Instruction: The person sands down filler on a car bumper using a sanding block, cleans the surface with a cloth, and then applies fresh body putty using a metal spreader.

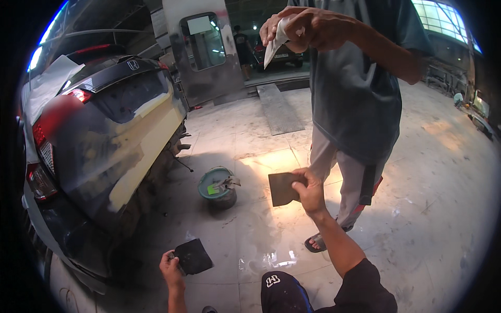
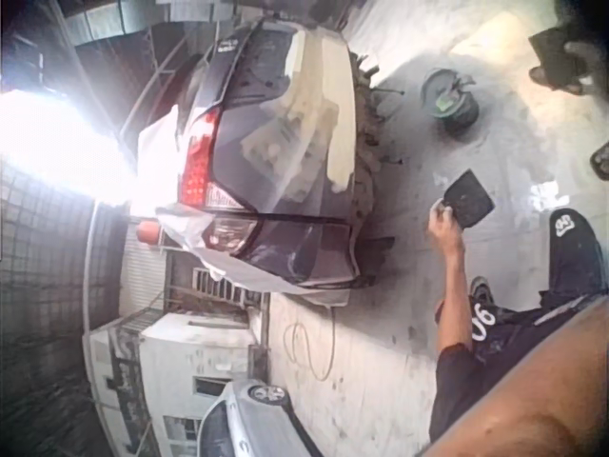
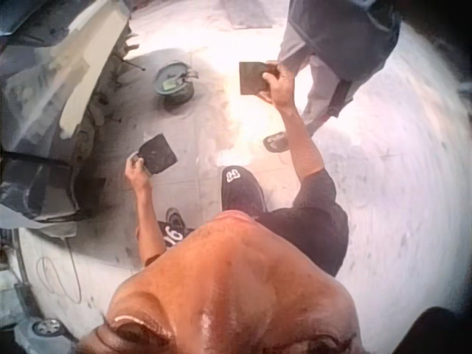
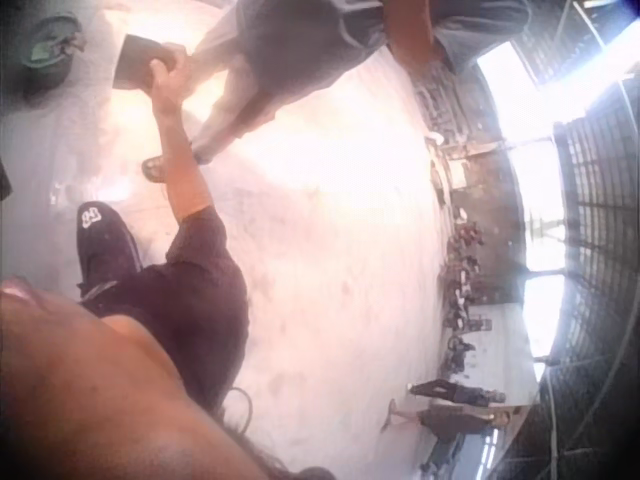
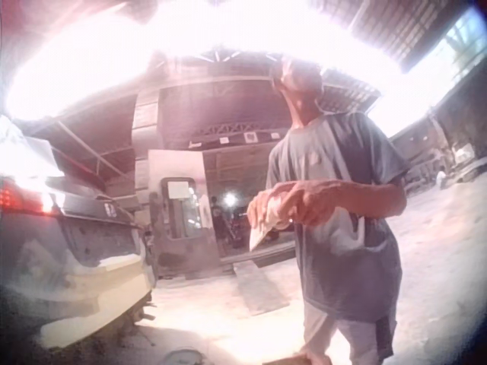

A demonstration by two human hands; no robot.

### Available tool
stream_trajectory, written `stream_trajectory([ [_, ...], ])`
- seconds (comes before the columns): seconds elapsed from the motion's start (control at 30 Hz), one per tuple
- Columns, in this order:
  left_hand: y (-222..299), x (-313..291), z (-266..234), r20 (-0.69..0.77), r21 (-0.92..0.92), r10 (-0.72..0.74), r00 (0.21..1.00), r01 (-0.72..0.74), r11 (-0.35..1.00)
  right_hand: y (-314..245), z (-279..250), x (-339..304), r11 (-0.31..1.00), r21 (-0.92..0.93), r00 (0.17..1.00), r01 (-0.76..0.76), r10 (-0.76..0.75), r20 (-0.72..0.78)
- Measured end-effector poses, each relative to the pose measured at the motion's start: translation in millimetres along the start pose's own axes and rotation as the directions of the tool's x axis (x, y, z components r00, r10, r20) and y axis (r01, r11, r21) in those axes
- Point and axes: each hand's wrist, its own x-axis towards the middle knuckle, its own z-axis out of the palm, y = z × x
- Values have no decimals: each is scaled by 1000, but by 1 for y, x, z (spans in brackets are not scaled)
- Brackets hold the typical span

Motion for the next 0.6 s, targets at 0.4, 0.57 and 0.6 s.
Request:
stream_trajectory([
  [0.4, -61, 2, -6, 42, 80, -76, 996, 73, 994, -103, 53, 178, 830, -337, 848, 444, -511, -141],
  [0.57, -57, -8, 0, 31, 197, -5, 1000, -1, 980, -130, 99, 224, 727, -38, 706, 686, -677, -209],
  [0.6, -60, -8, -9, 9, 229, 14, 1000, -15, 973, -123, 112, 239, 680, -69, 648, 729, -720, -247],
])
